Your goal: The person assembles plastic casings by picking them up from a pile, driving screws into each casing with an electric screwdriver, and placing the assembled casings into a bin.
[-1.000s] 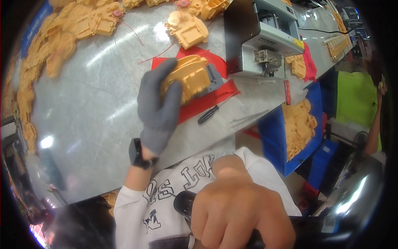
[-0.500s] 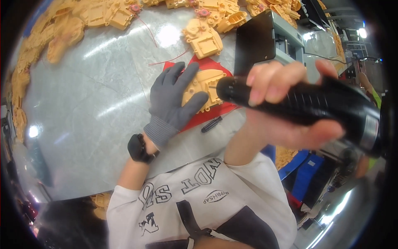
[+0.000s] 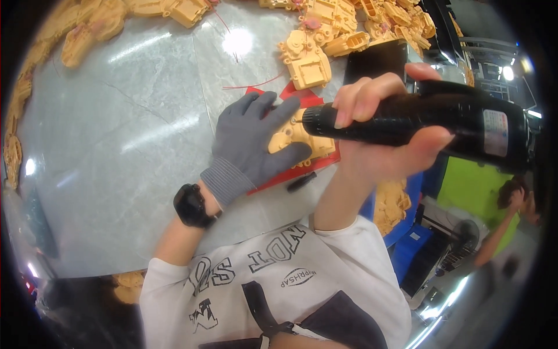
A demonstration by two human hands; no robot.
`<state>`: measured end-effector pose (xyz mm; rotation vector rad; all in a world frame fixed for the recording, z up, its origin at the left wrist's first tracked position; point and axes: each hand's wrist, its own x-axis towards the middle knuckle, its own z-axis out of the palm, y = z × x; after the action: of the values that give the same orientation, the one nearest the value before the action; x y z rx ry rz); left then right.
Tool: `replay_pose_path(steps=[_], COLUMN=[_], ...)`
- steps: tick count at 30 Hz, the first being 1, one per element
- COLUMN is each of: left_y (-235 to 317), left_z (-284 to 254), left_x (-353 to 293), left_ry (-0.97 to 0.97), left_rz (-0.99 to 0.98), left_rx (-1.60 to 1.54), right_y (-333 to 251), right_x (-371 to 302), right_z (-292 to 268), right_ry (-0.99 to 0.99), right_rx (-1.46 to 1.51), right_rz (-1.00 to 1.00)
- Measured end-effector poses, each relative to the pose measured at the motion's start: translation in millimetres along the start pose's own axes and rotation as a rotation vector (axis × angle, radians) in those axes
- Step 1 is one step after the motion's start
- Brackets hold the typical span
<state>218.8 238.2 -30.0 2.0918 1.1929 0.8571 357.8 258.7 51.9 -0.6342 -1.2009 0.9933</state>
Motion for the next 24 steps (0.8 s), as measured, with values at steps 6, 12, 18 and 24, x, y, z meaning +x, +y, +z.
replay_pose_path(steps=[6, 12, 18, 24], left_y=[-5, -4, -3, -5], left_z=[2, 7, 9, 13], left_x=[0, -2, 2, 3], left_ry=[-0.018, 0.019, 0.023, 0.067], left_rz=[-0.029, -0.043, -0.077, -0.061], left_rx=[-0.051, -0.055, -0.095, -0.133], right_y=[6, -3, 11, 8], right_x=[-2, -1, 2, 3], right_z=[4, -11, -11, -15], right_ry=[0.055, -0.095, -0.005, -0.057], right_rx=[-0.018, -0.070, 0.062, 0.045], right_rz=[0.155, -0.124, -0.109, -0.078])
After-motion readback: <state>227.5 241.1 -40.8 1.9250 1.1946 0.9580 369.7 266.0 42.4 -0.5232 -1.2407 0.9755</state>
